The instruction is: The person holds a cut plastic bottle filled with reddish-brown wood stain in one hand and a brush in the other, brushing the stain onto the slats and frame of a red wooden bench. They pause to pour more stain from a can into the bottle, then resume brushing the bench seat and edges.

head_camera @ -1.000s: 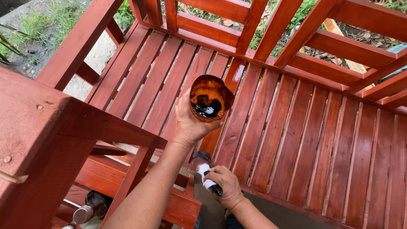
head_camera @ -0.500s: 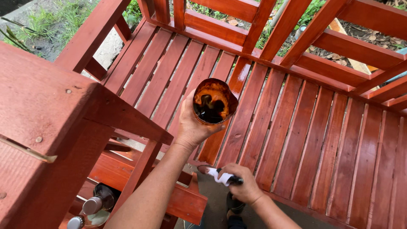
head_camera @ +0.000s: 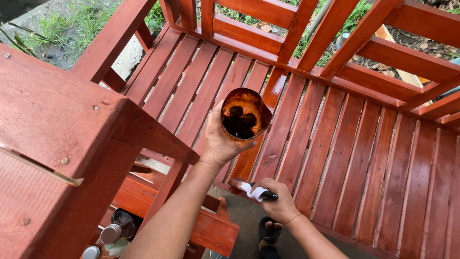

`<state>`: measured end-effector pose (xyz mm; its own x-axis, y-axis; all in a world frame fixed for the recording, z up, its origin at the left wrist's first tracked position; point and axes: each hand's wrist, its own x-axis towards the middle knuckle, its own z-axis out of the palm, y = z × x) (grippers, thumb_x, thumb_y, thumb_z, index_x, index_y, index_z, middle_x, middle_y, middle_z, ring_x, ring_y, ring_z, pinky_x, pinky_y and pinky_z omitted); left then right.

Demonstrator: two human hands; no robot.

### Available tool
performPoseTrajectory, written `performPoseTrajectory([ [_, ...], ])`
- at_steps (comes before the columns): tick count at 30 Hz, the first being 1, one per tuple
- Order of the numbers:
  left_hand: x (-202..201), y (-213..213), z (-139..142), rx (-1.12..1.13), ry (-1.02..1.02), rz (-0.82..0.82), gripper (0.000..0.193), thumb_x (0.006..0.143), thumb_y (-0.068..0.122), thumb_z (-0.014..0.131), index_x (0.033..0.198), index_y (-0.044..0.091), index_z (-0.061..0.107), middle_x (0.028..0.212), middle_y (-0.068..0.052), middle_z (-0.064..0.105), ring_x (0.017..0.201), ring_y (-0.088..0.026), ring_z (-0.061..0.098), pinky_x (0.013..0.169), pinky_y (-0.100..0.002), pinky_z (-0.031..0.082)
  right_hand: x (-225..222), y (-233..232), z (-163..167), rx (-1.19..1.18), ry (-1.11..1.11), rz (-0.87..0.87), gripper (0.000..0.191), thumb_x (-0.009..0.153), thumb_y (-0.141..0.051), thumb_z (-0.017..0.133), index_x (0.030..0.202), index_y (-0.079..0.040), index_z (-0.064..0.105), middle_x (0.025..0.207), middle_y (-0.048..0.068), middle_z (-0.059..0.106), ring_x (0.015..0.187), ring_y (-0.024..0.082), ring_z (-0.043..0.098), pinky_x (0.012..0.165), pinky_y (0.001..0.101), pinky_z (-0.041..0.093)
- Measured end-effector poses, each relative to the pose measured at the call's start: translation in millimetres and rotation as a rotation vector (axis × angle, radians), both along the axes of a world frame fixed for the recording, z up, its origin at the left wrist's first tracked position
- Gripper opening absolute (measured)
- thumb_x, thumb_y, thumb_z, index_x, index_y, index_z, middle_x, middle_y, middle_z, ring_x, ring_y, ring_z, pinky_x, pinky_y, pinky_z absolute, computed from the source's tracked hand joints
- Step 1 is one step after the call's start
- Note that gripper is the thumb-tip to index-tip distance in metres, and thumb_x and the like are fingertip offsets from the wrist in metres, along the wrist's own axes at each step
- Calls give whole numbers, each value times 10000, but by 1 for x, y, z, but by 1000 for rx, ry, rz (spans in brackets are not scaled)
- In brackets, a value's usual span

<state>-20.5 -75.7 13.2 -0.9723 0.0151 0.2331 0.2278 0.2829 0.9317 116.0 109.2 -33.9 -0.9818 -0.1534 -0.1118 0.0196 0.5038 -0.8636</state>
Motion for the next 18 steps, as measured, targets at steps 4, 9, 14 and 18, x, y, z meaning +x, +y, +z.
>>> performPoseTrajectory([
  [4,-7,-3,5,-106,-10,17,1252,480,225,1049,1503,173,330,1352,-103,514,1272,-261,573,1107,-404,505,-10,-16,5,-134,21,-96,147,767,-12,755,896,-82,761,870,65,756,840,174,743,761,304,549],
  [9,-15,-7,11,-128,-111,35,1282,451,233,1038,1510,181,315,1360,-121,465,1265,-279,554,1085,-406,499,-28,-42,3,-175,-127,-44,143,764,-36,795,894,-77,751,866,60,751,828,174,718,755,296,539],
  [14,-28,-12,12,-117,19,80,1250,448,239,1031,1491,157,347,1351,-137,481,1268,-310,549,1085,-418,498,-53,-50,-13,-135,-70,5,169,750,10,747,895,-74,770,865,67,743,826,169,716,769,299,541],
  [18,-44,-12,4,-115,202,179,1177,479,225,1017,1465,136,380,1355,-160,485,1271,-338,536,1087,-431,495,-96,-39,-32,-155,-3,-24,153,777,-17,757,912,-87,764,864,56,756,830,153,711,762,307,543],
])
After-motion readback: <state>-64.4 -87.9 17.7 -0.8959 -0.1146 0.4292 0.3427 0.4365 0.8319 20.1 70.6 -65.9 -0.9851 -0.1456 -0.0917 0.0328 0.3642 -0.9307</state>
